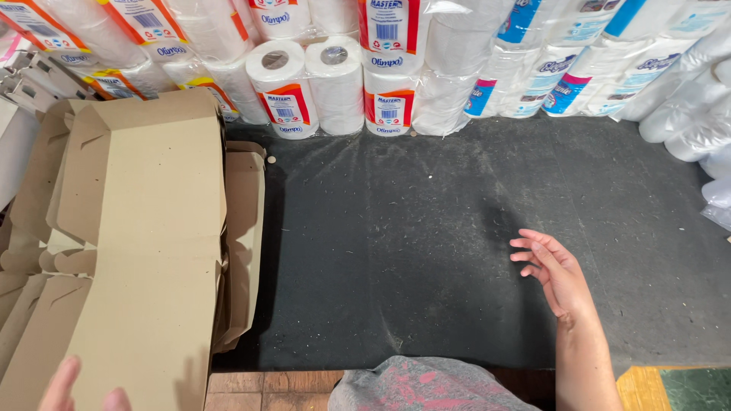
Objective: The person assembles cardboard boxes by hand, folding and tucking the sides and flaps to form the box structure and then testing the lid mechanism.
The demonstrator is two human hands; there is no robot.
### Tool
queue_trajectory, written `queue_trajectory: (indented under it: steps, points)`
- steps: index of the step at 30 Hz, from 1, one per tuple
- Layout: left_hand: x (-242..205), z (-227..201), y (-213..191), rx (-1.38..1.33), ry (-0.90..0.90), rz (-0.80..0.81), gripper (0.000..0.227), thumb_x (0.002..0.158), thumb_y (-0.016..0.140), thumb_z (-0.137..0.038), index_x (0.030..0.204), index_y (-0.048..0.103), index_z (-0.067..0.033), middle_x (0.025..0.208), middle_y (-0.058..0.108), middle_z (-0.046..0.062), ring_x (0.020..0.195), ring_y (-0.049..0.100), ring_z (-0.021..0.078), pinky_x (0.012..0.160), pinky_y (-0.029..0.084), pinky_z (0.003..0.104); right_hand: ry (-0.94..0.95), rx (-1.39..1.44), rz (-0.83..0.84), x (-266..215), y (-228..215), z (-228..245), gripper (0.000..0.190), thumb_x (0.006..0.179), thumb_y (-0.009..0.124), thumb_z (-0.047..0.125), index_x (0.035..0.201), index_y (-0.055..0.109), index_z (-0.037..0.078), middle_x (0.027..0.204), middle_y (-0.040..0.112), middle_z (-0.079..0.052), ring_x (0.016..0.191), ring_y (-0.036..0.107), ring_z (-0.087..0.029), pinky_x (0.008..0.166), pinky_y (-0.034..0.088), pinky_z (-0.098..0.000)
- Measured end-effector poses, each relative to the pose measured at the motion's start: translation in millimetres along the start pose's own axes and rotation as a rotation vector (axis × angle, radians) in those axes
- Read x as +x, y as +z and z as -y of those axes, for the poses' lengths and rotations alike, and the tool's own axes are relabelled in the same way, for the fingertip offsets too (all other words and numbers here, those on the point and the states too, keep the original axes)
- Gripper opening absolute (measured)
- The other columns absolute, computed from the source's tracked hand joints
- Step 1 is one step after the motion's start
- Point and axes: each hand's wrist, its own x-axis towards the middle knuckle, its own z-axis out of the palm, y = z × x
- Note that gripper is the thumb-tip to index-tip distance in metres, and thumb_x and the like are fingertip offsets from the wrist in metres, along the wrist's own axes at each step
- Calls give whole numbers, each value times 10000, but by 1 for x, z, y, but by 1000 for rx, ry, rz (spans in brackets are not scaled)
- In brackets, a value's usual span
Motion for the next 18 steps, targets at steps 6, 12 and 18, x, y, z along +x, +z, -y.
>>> queue_trajectory:
  steps: [6, 12, 18]
  points:
    - [18, -99, 80, -142, 100, 281, 589, 967, 596, -228, 1519, 531, -35, 1560, 573, 155, 1493, 491, 298, 1228, 377, 446, 106, -67, -161, -37, -8, 21, 333, 1106, 523, 170, 1386, 642, 35, 1246, 718, -167, 1006, 681, -243, 765, 513, -308]
    - [-3, -129, 183, -365, 264, 807, 546, 1005, 607, -348, 1514, 544, -163, 1609, 526, 84, 1553, 370, 273, 1251, 283, 472, 93, -64, -300, -88, -24, 22, 333, 1096, 538, 180, 1370, 642, 22, 1237, 720, -177, 1010, 687, -249, 780, 518, -319]
    - [-55, -152, 245, -365, 427, 1236, 540, 1052, 539, -416, 1530, 508, -168, 1675, 414, 77, 1613, 195, 304, 1263, 188, 538, 68, -16, -504, -147, -55, -2, 306, 1070, 592, 199, 1322, 663, 42, 1212, 734, -159, 971, 690, -219, 752, 504, -313]
